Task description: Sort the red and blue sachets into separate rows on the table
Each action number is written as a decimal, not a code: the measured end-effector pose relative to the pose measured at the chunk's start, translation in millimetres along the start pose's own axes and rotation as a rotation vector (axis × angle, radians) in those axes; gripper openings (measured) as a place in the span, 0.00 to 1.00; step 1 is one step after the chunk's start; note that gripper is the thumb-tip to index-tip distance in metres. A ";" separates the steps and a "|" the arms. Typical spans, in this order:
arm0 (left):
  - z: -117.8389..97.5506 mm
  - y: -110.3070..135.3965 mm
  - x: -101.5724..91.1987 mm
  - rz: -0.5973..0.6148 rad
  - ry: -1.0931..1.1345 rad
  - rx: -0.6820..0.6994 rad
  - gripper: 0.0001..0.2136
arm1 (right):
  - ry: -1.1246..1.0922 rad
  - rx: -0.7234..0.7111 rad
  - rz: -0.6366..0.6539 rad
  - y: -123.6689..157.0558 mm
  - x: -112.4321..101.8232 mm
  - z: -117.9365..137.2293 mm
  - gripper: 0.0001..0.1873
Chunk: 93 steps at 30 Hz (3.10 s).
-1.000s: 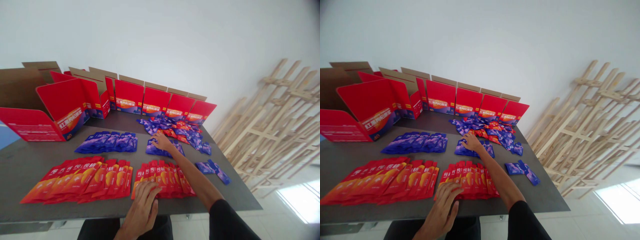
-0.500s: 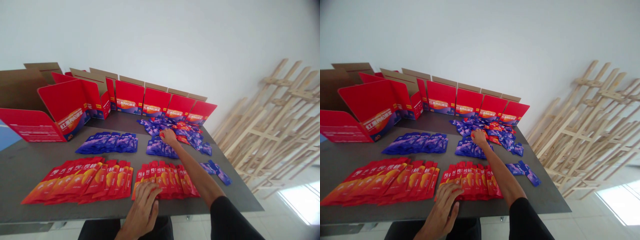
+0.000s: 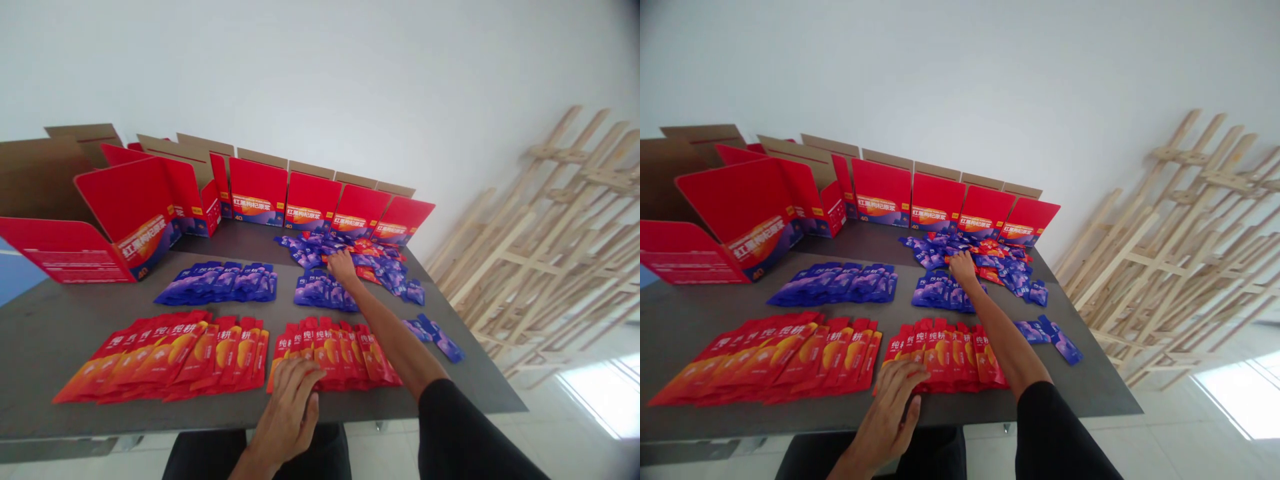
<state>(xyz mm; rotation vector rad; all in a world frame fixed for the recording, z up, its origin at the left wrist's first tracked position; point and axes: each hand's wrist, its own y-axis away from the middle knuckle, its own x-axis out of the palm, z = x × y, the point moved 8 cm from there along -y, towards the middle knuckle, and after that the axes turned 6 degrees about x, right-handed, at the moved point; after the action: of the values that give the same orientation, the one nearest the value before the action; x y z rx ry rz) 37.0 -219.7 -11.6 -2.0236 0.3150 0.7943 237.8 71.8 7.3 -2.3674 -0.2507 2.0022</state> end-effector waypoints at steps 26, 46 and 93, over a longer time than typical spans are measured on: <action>-5.3 -46.7 44.8 0.258 -0.111 0.091 0.20 | -0.188 -0.029 -0.392 305.1 -31.6 36.4 0.15; -12.0 -47.6 41.5 0.245 -0.104 0.117 0.18 | -0.369 0.065 -0.328 315.5 -48.4 19.7 0.13; -16.1 -21.4 -4.3 -0.125 0.021 0.111 0.14 | -0.308 -0.064 -0.492 256.9 -53.4 -1.7 0.16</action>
<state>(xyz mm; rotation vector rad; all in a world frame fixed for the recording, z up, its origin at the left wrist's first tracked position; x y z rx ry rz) 51.2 -221.6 11.5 -1.9284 0.2367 0.6634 257.4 -189.1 27.0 -1.7726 -0.8240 2.1027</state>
